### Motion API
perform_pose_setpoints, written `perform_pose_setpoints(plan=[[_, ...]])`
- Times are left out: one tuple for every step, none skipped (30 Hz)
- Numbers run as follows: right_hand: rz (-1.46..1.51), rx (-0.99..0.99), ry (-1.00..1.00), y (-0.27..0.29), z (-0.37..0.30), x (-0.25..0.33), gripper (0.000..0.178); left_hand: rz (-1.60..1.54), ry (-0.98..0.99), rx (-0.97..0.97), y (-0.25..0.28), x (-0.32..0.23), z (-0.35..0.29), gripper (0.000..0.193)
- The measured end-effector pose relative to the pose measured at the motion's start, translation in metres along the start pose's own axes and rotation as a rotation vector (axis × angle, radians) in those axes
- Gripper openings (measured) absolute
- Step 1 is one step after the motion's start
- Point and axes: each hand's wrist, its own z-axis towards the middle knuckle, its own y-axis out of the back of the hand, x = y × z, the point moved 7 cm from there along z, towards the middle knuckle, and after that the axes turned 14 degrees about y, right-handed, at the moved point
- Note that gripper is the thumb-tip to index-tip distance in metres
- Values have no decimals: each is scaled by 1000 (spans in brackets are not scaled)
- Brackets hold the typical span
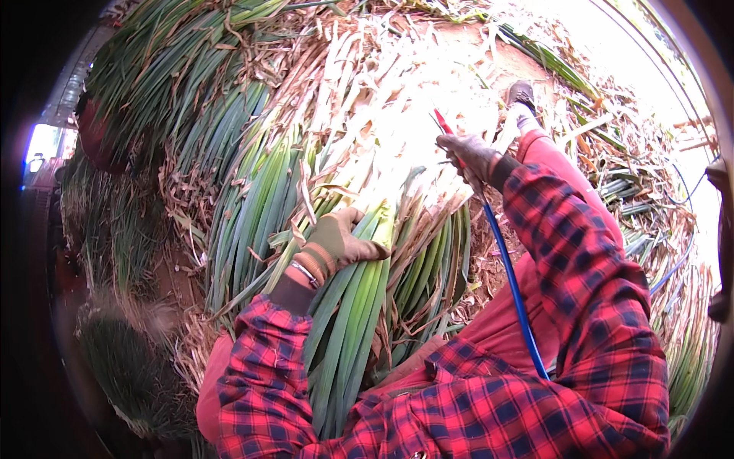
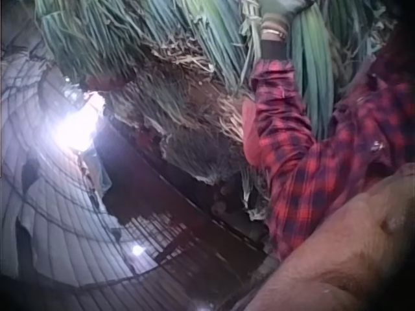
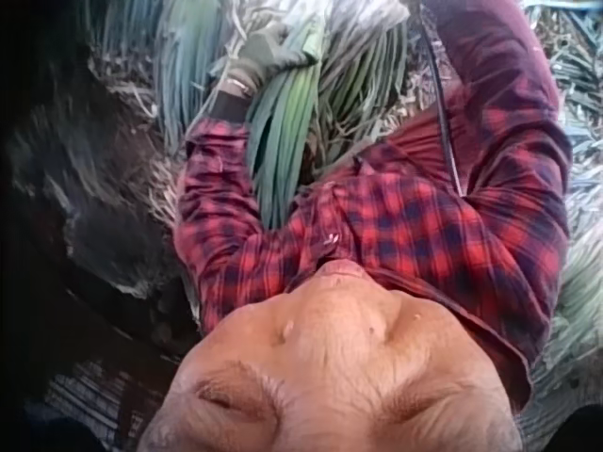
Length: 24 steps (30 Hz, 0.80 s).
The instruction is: The person uses red-handled pruning shears to cut long green plant leaves from a large pile. They repeatedly grasp bundles of leaves with one hand and snip them near the base with the shears, then drop the trimmed pieces onto the pile. The work continues throughout the clip with consistent cutting and handling of the foliage.
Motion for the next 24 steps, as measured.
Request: perform_pose_setpoints(plan=[[8,-16,-11,1,-13,-1,39,11,8,24,0,-3,-1,81],[17,-34,-19,3,-27,0,39,-4,-23,27,-2,-4,2,80],[73,-1,28,2,-41,4,38,-3,10,39,3,-14,-8,79],[-23,0,68,4,-56,10,38,-1,40,50,8,-24,-17,79],[21,27,107,-5,-76,20,37,25,57,27,10,-17,-16,79],[-20,60,87,-8,-98,31,38,-16,16,27,11,-12,-13,73],[-42,57,100,-6,-112,31,38,-67,19,70,12,-15,-11,65],[46,136,174,-16,-125,32,37,-116,36,103,16,-14,-11,57],[54,143,82,-22,-144,36,36,-146,70,89,21,-3,3,40],[122,163,39,-22,-158,33,35,-119,58,11,32,-16,11,31],[154,182,17,-26,-168,31,37,-182,68,-57,44,-15,26,27],[189,206,-9,-31,-173,30,39,-245,86,-124,59,-6,47,24],[176,238,-26,-37,-178,34,40,-258,33,-224,82,5,63,26],[166,277,-50,-43,-177,38,40,-271,-10,-323,106,23,82,29],[150,311,-37,-49,-172,39,41,-230,41,-422,126,44,103,36],[159,324,-67,-51,-168,40,39,-191,83,-503,138,60,128,43],[187,328,-22,-54,-163,34,37,-80,147,-598,152,75,148,49],[209,326,24,-56,-157,30,35,26,202,-688,164,86,169,55],[263,382,-88,-63,-162,52,28,34,230,-704,175,112,185,62],[291,391,-79,-63,-163,49,26,66,293,-719,179,119,204,69],[326,410,-99,-65,-166,52,26,107,329,-713,179,118,213,71],[362,431,-118,-68,-168,59,26,148,366,-707,180,118,221,74],[366,455,-72,-71,-168,63,33,141,474,-580,178,109,223,76],[370,481,-26,-73,-168,64,41,282,299,-699,179,106,237,74]])
